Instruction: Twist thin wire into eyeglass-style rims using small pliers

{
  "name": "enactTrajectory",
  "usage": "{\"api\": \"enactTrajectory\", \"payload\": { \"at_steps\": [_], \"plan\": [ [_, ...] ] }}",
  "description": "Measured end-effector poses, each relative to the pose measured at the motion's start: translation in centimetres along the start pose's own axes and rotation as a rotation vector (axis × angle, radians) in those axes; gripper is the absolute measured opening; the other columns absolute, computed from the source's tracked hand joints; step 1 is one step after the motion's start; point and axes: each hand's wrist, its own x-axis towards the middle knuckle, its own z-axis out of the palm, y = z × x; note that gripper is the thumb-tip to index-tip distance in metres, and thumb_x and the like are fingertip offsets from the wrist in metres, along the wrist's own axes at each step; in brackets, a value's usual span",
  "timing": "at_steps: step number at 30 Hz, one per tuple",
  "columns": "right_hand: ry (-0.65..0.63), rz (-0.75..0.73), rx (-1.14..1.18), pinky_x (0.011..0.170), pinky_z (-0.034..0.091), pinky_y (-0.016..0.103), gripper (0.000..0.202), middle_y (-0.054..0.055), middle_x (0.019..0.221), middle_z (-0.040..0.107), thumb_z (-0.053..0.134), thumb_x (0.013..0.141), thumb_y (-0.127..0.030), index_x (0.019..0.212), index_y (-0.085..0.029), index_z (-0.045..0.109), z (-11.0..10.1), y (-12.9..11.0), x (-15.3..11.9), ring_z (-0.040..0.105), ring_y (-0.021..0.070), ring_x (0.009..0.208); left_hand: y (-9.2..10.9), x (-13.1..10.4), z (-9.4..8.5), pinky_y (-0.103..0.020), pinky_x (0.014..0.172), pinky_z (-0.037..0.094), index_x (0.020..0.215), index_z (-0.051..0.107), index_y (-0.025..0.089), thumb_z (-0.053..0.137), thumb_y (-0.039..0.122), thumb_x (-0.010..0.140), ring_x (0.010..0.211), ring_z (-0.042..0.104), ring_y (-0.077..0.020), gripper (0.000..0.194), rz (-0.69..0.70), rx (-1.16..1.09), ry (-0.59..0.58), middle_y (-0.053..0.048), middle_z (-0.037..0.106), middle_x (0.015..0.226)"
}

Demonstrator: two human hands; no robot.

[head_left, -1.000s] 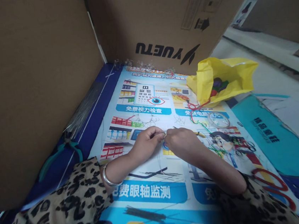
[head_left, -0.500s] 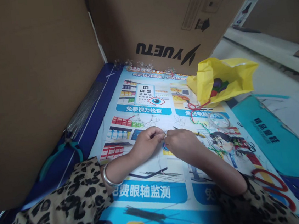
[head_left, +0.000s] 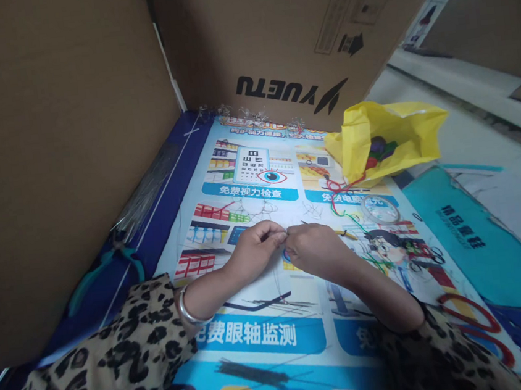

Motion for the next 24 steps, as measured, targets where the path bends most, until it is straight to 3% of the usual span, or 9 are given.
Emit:
{"api": "enactTrajectory", "payload": {
  "at_steps": [24],
  "plan": [
    [-0.101, -0.084, -0.034, 0.057, 0.034, 0.026, 0.027, 0.006, 0.084, 0.064, 0.037, 0.087, -0.023, 0.084, -0.017, 0.063, -0.37, 0.19, -0.13, 0.059, 0.0177, 0.072, 0.05, -0.05, 0.01, -0.026, 0.069, 0.039, 0.073, 0.059, 0.016, 0.055, 0.024, 0.075, 0.068, 0.049, -0.012, 0.009, -0.012, -0.007, -0.001, 0.001, 0.056, 0.069]
  ]
}}
